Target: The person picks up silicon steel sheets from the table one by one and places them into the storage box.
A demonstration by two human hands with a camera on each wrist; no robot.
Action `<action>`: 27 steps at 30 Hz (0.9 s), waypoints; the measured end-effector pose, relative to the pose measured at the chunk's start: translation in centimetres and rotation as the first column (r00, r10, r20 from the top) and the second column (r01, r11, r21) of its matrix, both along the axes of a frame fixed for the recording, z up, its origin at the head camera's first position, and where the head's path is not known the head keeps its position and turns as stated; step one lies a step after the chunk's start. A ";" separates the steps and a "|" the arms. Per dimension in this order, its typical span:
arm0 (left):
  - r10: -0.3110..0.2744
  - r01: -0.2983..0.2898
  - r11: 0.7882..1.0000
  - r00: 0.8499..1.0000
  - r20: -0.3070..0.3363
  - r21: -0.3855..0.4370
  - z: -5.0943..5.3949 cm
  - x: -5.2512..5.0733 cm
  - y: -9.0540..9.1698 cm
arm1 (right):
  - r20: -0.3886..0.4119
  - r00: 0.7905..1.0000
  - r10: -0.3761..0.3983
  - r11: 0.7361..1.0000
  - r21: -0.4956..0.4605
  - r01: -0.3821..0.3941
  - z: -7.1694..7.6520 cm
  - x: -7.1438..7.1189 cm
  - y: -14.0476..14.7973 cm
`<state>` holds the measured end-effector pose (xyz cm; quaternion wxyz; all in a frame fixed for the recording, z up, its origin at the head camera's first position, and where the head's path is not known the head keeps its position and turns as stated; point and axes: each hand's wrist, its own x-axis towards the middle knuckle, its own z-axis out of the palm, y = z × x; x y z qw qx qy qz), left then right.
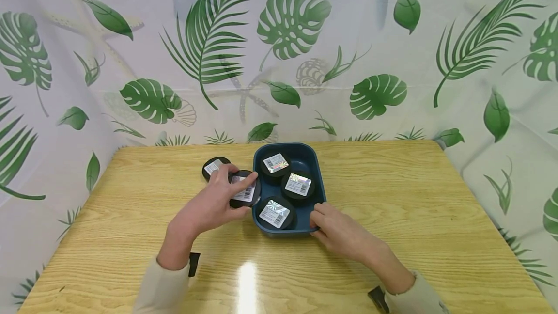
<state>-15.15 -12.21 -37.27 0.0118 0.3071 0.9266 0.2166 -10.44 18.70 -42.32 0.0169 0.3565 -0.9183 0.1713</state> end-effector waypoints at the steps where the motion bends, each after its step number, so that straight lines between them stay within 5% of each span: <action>1: -0.004 0.004 1.000 1.000 0.000 -0.004 0.0 0.0 0.2 | 0.000 1.000 0.000 1.000 0.000 0.000 0.0 0.0 0.0; 27: -0.105 0.108 0.991 0.994 0.038 -0.076 -1.8 0.4 3.3 | -0.007 1.000 0.002 1.000 -0.004 -0.002 -0.1 0.0 0.0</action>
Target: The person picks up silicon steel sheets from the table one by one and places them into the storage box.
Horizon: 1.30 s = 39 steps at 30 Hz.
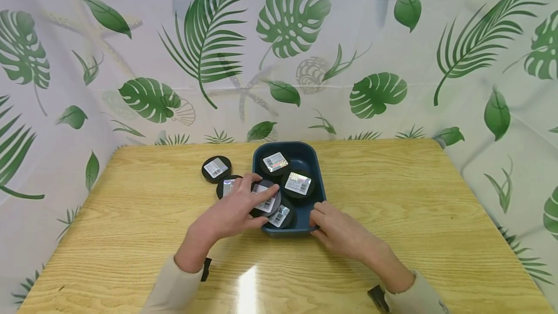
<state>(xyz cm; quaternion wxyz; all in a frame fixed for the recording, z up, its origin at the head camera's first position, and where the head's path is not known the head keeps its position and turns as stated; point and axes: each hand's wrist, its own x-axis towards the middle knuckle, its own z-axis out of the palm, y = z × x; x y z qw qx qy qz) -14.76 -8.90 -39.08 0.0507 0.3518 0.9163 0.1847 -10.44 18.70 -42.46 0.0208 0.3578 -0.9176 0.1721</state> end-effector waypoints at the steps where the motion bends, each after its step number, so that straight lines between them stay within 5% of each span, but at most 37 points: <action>1: -0.009 0.009 1.000 1.000 -0.007 0.003 0.0 0.0 0.1 | 0.002 1.000 -0.001 1.000 0.001 0.001 0.0 0.0 0.0; 15: -0.131 0.128 0.991 0.986 -0.106 -0.038 -0.6 0.2 1.5 | 0.009 1.000 0.000 1.000 0.008 0.000 0.0 0.0 0.0; 39: -0.115 0.115 0.992 0.993 -0.007 -0.058 -1.6 0.3 1.4 | 0.002 1.000 0.002 1.000 0.002 -0.002 0.0 0.0 0.0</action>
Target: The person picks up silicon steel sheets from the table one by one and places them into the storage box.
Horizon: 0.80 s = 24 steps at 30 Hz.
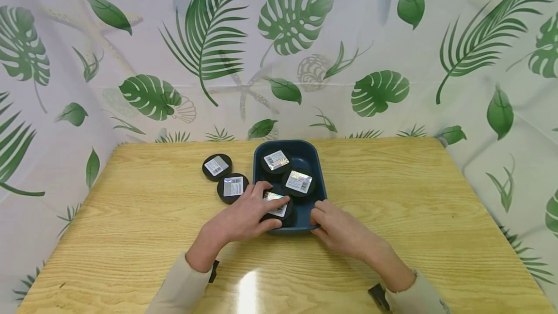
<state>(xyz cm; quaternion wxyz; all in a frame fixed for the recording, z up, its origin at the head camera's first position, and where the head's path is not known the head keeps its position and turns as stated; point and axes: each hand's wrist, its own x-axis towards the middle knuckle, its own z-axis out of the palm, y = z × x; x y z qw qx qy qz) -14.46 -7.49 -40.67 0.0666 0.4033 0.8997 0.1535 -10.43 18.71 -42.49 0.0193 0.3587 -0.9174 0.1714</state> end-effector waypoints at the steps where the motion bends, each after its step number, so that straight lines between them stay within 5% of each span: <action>1: 0.002 -0.002 1.000 1.000 -0.001 0.000 0.0 0.0 0.0 | 0.001 1.000 0.000 1.000 -0.001 0.000 0.0 0.0 0.0; 24: 0.064 -0.063 0.998 0.996 -0.062 0.017 0.1 0.4 0.6 | 0.015 1.000 -0.010 1.000 0.020 0.010 0.3 0.0 0.0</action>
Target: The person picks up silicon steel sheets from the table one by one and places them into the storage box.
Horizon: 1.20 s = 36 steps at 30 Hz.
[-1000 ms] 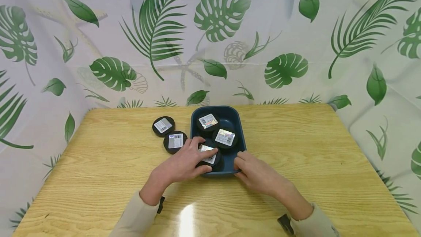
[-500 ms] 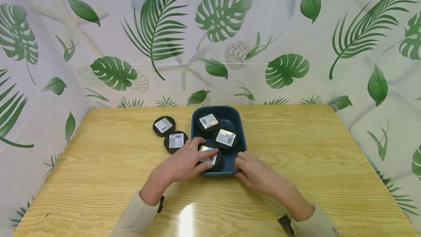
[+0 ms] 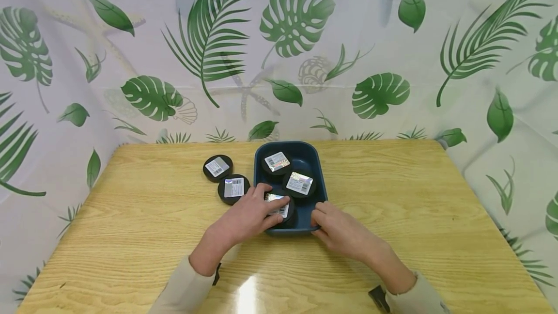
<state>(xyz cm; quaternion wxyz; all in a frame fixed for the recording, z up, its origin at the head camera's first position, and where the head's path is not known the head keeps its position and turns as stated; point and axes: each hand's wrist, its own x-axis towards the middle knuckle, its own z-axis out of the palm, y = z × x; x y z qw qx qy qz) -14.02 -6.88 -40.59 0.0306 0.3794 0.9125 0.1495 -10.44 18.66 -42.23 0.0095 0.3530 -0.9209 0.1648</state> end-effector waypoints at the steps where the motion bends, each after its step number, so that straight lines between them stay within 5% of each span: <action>1: 0.005 -0.005 1.000 1.000 0.006 -0.007 0.0 0.0 0.1 | 0.001 1.000 -0.001 1.000 0.002 0.001 0.0 0.0 0.0; 13: 0.016 -0.015 1.000 0.997 0.080 -0.018 0.5 0.1 -0.2 | -0.004 1.000 0.001 1.000 -0.005 -0.001 -0.1 0.0 0.0; 23: -0.037 0.038 0.999 0.996 0.079 -0.006 0.5 -0.2 -0.9 | -0.015 1.000 0.006 1.000 -0.005 -0.006 -0.2 0.0 0.0; 30: -0.044 0.043 0.999 0.986 0.159 0.007 0.7 -0.3 -1.1 | -0.016 1.000 0.005 1.000 -0.010 -0.005 -0.2 0.0 0.0; 36: -0.035 0.035 0.999 0.989 0.146 0.004 0.9 -0.2 -1.0 | -0.009 1.000 0.009 1.000 -0.017 -0.009 -0.1 0.0 0.1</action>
